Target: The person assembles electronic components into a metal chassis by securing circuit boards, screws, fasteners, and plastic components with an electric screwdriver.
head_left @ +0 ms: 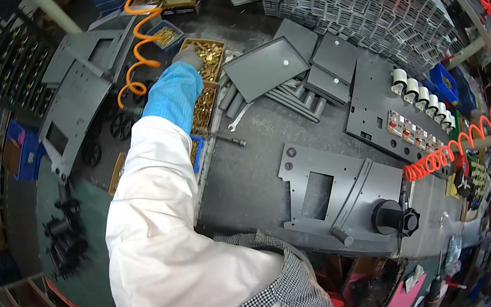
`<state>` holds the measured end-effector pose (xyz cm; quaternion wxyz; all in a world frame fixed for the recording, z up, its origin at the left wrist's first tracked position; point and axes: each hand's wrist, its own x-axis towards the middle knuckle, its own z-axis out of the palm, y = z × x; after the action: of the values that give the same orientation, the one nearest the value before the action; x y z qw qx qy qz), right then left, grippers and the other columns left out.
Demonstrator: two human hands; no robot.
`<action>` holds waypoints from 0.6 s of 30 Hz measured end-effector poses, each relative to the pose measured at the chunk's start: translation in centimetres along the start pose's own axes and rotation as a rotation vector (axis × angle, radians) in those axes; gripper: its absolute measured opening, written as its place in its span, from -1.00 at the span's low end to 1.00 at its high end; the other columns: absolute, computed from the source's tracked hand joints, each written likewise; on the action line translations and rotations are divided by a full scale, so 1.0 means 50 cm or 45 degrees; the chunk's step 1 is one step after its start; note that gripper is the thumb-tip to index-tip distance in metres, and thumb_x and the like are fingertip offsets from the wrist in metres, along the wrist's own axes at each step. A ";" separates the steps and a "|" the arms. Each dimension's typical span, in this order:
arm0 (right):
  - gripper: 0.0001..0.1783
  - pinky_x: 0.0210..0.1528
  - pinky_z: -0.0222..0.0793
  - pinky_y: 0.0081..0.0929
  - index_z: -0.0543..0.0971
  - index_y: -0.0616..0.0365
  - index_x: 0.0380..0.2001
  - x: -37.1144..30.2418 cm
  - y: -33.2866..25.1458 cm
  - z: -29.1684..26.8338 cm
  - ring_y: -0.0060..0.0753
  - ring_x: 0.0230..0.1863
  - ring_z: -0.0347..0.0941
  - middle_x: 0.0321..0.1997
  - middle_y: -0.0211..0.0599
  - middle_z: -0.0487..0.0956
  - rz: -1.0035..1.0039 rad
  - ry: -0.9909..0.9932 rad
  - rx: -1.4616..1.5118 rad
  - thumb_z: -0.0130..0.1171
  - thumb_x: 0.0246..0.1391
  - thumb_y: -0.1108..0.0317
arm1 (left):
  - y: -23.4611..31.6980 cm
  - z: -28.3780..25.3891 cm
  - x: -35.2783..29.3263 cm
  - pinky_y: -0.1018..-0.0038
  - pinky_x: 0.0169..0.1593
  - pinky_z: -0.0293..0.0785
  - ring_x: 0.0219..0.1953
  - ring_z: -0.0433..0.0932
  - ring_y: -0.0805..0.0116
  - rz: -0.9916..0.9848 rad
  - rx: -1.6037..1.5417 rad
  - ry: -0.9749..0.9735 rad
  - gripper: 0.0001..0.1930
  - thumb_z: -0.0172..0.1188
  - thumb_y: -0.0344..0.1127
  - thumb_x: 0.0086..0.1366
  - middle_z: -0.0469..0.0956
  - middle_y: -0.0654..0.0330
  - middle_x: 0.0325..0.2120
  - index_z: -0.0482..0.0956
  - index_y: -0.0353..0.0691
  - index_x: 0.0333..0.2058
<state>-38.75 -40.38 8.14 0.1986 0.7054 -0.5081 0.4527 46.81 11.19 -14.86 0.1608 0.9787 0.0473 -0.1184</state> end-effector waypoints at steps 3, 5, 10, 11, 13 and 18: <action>-0.64 -0.02 0.52 -0.32 0.50 0.46 -0.04 -0.006 -0.080 -0.018 -0.25 -0.09 0.58 -0.06 -0.15 0.65 -0.085 0.034 0.026 0.19 0.11 0.49 | -0.025 0.050 0.078 0.21 0.25 0.41 0.26 0.44 0.07 -0.046 0.316 -0.097 -0.51 0.17 -0.29 0.32 0.47 0.02 0.19 0.42 -0.07 0.23; -0.64 -0.02 0.52 -0.32 0.50 0.47 -0.04 0.003 -0.131 -0.040 -0.25 -0.09 0.58 -0.06 -0.14 0.65 -0.167 0.053 0.026 0.20 0.10 0.49 | -0.002 0.073 0.085 0.21 0.20 0.45 0.23 0.46 0.13 -0.018 0.429 -0.107 -0.56 0.13 -0.23 0.36 0.49 0.08 0.16 0.45 -0.07 0.20; -0.62 -0.03 0.52 -0.32 0.50 0.48 -0.04 0.020 -0.255 -0.078 -0.24 -0.10 0.58 -0.05 -0.12 0.65 -0.382 0.062 0.083 0.21 0.09 0.49 | -0.026 0.050 0.037 0.17 -0.01 0.57 0.05 0.58 0.11 0.153 0.259 0.040 -0.60 0.09 -0.20 0.41 0.56 0.17 0.08 0.51 -0.03 0.19; -0.62 -0.03 0.52 -0.32 0.50 0.49 -0.04 0.023 -0.282 -0.078 -0.24 -0.10 0.58 -0.05 -0.12 0.65 -0.420 0.072 0.098 0.21 0.09 0.49 | -0.002 0.017 -0.020 0.27 -0.09 0.59 -0.02 0.60 0.09 0.039 -0.168 0.112 -0.60 0.05 -0.26 0.44 0.57 0.06 0.02 0.47 -0.13 0.22; -0.61 -0.04 0.52 -0.32 0.50 0.49 -0.04 0.034 -0.337 -0.069 -0.24 -0.11 0.58 -0.05 -0.11 0.65 -0.498 0.090 0.159 0.21 0.08 0.49 | -0.026 0.028 -0.037 0.34 -0.11 0.60 -0.09 0.61 0.13 0.032 -0.948 0.125 -0.63 0.04 -0.30 0.44 0.57 0.05 -0.06 0.48 -0.24 0.16; -0.60 -0.04 0.53 -0.32 0.49 0.51 -0.04 0.050 -0.471 -0.047 -0.23 -0.12 0.58 -0.04 -0.10 0.65 -0.677 0.125 0.278 0.22 0.07 0.49 | -0.003 -0.005 -0.228 0.45 -0.19 0.65 -0.22 0.58 0.28 -0.094 -2.904 -0.563 -0.71 0.00 -0.28 0.47 0.56 0.08 -0.19 0.49 -0.40 -0.03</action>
<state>-18.48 -30.45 15.65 0.2573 0.8082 -0.2434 0.4705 35.82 10.81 -11.86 0.9500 0.2221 0.1259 -0.1800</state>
